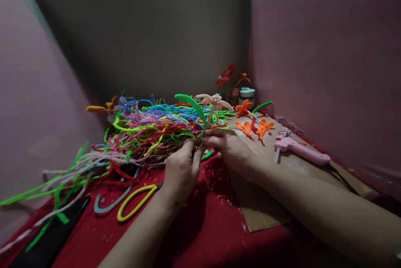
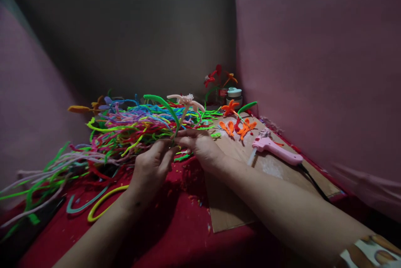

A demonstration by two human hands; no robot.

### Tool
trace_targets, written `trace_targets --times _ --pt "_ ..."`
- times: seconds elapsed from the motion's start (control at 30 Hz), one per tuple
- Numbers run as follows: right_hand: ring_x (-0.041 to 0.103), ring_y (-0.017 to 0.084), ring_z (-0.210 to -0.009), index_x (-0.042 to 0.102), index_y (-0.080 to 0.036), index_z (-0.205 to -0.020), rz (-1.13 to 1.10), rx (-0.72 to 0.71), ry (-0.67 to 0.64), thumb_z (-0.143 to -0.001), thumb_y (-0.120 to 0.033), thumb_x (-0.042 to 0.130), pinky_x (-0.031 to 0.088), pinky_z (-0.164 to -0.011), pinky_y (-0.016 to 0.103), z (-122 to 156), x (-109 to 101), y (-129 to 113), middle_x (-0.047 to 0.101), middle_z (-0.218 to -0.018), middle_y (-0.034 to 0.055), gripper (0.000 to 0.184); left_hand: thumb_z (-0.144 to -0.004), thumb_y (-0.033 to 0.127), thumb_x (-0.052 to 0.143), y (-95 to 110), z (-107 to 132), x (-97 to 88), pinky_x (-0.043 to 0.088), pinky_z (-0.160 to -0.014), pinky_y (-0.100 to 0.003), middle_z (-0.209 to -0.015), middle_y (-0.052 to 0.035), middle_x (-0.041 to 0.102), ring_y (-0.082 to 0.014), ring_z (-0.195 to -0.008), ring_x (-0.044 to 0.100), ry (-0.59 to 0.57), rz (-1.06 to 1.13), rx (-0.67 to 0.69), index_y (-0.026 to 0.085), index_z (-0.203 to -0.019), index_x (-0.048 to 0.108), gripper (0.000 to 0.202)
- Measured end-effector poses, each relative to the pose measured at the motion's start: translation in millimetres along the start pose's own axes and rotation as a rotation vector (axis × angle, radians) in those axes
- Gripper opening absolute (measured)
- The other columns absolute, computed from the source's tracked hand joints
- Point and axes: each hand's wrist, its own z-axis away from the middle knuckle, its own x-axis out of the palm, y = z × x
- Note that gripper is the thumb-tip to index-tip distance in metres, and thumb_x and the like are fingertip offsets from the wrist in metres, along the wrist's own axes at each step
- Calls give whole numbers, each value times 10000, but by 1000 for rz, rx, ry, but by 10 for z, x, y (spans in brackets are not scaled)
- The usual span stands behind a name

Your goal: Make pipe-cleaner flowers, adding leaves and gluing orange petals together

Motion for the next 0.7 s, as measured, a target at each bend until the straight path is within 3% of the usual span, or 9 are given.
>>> trace_targets --times 0.1,0.2,0.37,0.57,0.7 --pt "563 170 -742 695 -232 -625 -9 -15 -37 -678 -213 679 412 -786 355 -20 18 37 646 -646 -13 59 -863 259 459 -10 10 2 403 -608 -246 -703 -51 656 -175 -654 616 22 -133 47 187 -848 590 150" --pt "573 164 -774 704 -221 -661 -29 -63 -113 -684 -249 682 415 -837 355 -34 22 78 663 -684 -9 42 -873 249 439 -17 25 -5 368 -568 -227 -614 -7 594 -135 -558 553 17 -102 47 200 -796 575 165" --pt "560 147 -750 711 -202 -778 2 -136 -115 -718 -267 657 430 -766 314 -41 -29 134 649 -729 -3 104 -874 284 459 24 21 -46 339 -492 -200 -520 51 473 -85 -445 430 -5 254 -89 200 -796 589 174" --pt "479 110 -618 655 -167 -613 191 -80 -78 -726 -207 603 397 -669 274 -13 -26 -32 580 -614 -19 131 -819 277 542 141 -32 -115 327 -411 -191 -471 67 459 -67 -383 406 -82 655 -310 170 -745 578 134" --pt "507 121 -655 668 -163 -651 165 -92 -110 -711 -176 574 407 -711 285 -33 -35 -21 594 -645 -11 113 -806 271 571 163 -51 -141 299 -370 -173 -460 63 484 -49 -338 410 -156 832 -406 150 -732 579 142"
